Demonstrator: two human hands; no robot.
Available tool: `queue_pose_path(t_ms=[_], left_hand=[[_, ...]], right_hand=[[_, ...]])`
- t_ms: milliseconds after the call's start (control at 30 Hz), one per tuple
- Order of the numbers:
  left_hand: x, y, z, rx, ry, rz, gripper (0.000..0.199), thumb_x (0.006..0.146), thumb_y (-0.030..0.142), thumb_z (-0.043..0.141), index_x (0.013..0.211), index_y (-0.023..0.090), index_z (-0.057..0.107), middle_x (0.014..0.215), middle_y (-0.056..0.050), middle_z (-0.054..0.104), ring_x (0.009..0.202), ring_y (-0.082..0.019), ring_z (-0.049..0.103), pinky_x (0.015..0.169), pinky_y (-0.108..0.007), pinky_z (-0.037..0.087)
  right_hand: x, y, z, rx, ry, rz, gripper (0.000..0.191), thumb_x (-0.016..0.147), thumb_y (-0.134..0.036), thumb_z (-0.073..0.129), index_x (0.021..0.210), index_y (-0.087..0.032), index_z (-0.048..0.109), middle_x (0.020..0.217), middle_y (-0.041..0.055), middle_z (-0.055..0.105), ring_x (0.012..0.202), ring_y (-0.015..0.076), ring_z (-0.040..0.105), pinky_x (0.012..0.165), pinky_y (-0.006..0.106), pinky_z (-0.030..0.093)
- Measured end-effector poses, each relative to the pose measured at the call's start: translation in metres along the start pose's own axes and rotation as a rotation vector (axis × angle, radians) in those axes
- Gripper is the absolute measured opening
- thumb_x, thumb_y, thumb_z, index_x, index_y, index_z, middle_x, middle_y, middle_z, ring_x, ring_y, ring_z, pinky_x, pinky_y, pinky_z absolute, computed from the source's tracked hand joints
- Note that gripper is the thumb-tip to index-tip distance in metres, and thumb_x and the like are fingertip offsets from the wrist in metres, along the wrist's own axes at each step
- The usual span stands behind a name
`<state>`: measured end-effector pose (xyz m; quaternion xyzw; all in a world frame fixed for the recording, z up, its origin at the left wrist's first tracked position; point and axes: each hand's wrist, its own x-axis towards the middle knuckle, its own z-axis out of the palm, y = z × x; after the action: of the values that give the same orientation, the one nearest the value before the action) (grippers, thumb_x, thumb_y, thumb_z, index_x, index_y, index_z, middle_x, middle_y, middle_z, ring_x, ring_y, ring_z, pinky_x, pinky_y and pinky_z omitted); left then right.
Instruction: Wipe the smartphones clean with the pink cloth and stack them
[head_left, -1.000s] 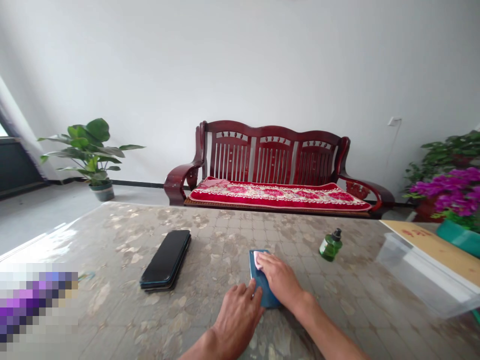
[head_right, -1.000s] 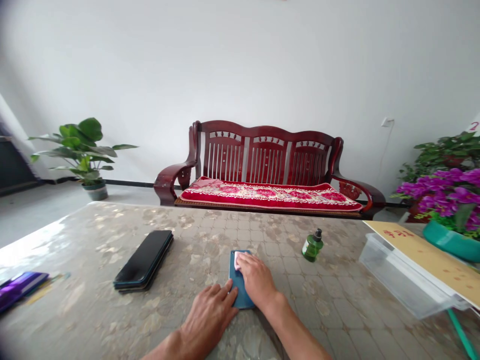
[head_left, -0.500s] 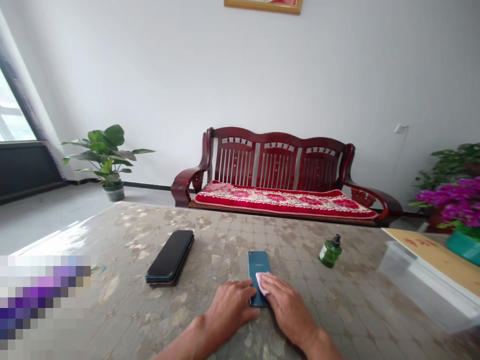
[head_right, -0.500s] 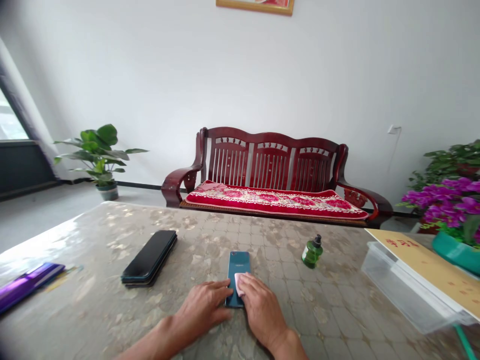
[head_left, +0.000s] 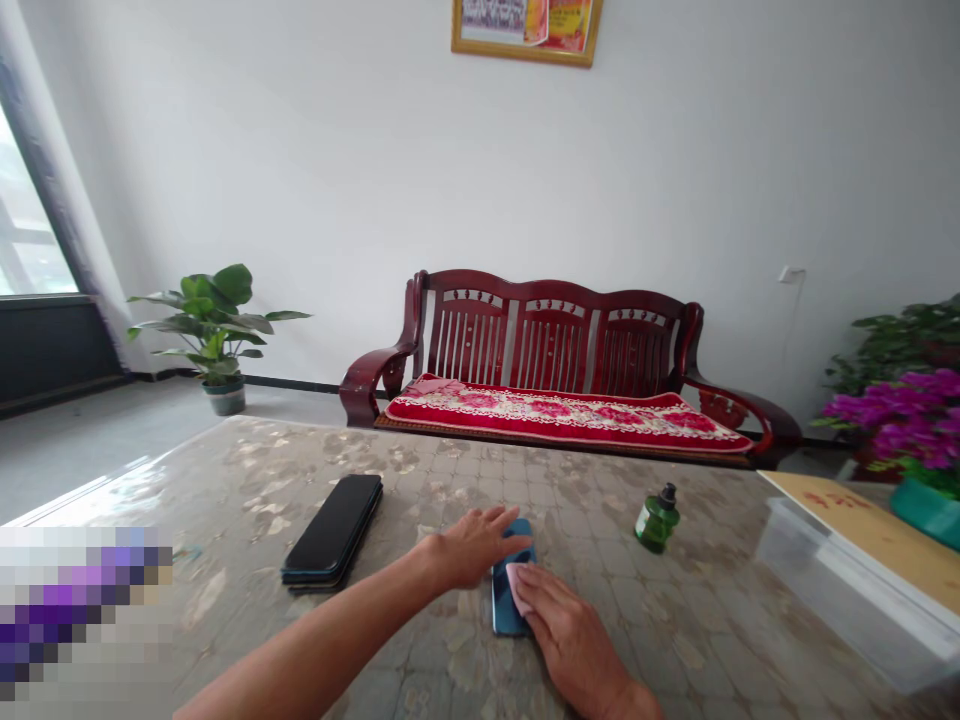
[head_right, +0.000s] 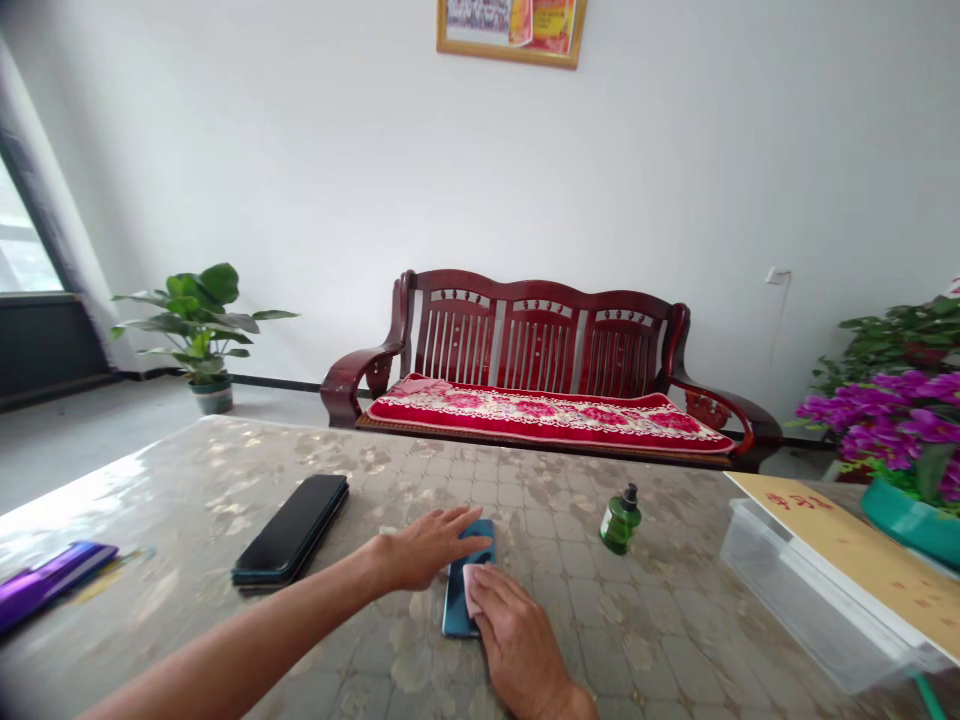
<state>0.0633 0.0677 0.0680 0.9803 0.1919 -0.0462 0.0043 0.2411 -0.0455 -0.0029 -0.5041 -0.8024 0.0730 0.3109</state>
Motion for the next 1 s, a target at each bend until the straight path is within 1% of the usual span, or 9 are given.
queue_pose_path(t_ms=[100,267,433,533,633,767,833,900,1000], left_hand=[[0.022,-0.007,-0.003,0.021,-0.033,0.094,0.066,0.072,0.002,0.068,0.125,0.036,0.050,0.135,-0.004,0.053,0.120,-0.023,0.052,0.093,-0.036,0.046],[0.040,-0.020,-0.002,0.010,-0.062,0.094,0.054,0.069,0.016,0.075,0.116,0.033,0.056,0.126,-0.006,0.057,0.116,-0.026,0.054,0.088,-0.037,0.048],[0.033,-0.034,0.002,-0.019,-0.084,-0.047,0.063,0.051,0.027,0.084,0.110,0.026,0.061,0.119,-0.008,0.060,0.106,-0.028,0.057,0.089,-0.038,0.048],[0.020,-0.035,0.005,-0.039,-0.067,-0.203,0.057,0.054,0.032,0.081,0.107,0.019,0.063,0.113,-0.011,0.061,0.102,-0.030,0.058,0.089,-0.040,0.049],[0.006,-0.022,0.012,-0.064,-0.021,-0.373,0.047,0.067,0.038,0.072,0.106,0.014,0.064,0.113,-0.016,0.060,0.107,-0.033,0.056,0.089,-0.043,0.049],[-0.012,0.008,0.022,-0.097,0.030,-0.567,0.047,0.079,0.044,0.063,0.112,0.010,0.061,0.115,-0.019,0.059,0.109,-0.036,0.055,0.088,-0.045,0.049],[-0.020,0.024,0.026,-0.128,0.051,-0.596,0.050,0.082,0.045,0.063,0.122,0.014,0.057,0.119,-0.015,0.058,0.111,-0.033,0.054,0.088,-0.043,0.050],[-0.029,0.035,0.031,-0.242,0.081,-0.575,0.058,0.081,0.045,0.066,0.129,0.017,0.052,0.122,-0.013,0.057,0.112,-0.032,0.054,0.090,-0.042,0.049],[-0.040,0.045,0.038,-0.329,0.107,-0.487,0.061,0.080,0.039,0.069,0.134,0.023,0.048,0.131,-0.011,0.051,0.116,-0.030,0.052,0.096,-0.041,0.047]], right_hand=[[0.000,0.001,-0.001,-0.034,0.003,-0.048,0.041,0.098,-0.021,0.045,0.138,-0.025,0.051,0.136,0.0053,0.058,0.128,0.0193,0.052,0.109,0.036,0.043],[-0.001,0.006,0.001,-0.073,0.034,-0.113,0.039,0.097,-0.019,0.049,0.134,-0.025,0.055,0.131,0.0044,0.062,0.124,0.0181,0.055,0.106,0.034,0.047],[-0.002,0.010,0.006,-0.077,0.179,-0.048,0.032,0.096,-0.021,0.049,0.125,-0.026,0.063,0.120,0.0039,0.069,0.112,0.0182,0.064,0.098,0.032,0.052],[-0.002,0.016,0.006,-0.012,0.326,0.092,0.029,0.098,-0.030,0.047,0.119,-0.027,0.067,0.113,0.0045,0.072,0.104,0.0181,0.068,0.093,0.029,0.054],[-0.002,0.025,0.007,0.116,0.451,0.311,0.035,0.095,-0.044,0.048,0.111,-0.024,0.071,0.106,0.0060,0.074,0.096,0.0202,0.071,0.088,0.028,0.056],[0.001,0.039,0.008,0.382,0.537,0.579,0.055,0.088,-0.063,0.048,0.105,-0.017,0.073,0.094,0.0094,0.076,0.069,0.0228,0.073,0.065,0.029,0.060],[0.003,0.042,0.007,0.479,0.599,0.609,0.061,0.086,-0.066,0.048,0.106,-0.014,0.072,0.099,0.0117,0.075,0.076,0.0253,0.073,0.067,0.031,0.061],[0.005,0.043,0.006,0.480,0.650,0.598,0.060,0.087,-0.064,0.048,0.107,-0.013,0.072,0.105,0.0128,0.074,0.089,0.0276,0.072,0.077,0.034,0.060],[0.006,0.036,0.006,0.361,0.608,0.508,0.051,0.090,-0.057,0.048,0.111,-0.016,0.071,0.110,0.0122,0.072,0.101,0.0280,0.069,0.088,0.039,0.056]])
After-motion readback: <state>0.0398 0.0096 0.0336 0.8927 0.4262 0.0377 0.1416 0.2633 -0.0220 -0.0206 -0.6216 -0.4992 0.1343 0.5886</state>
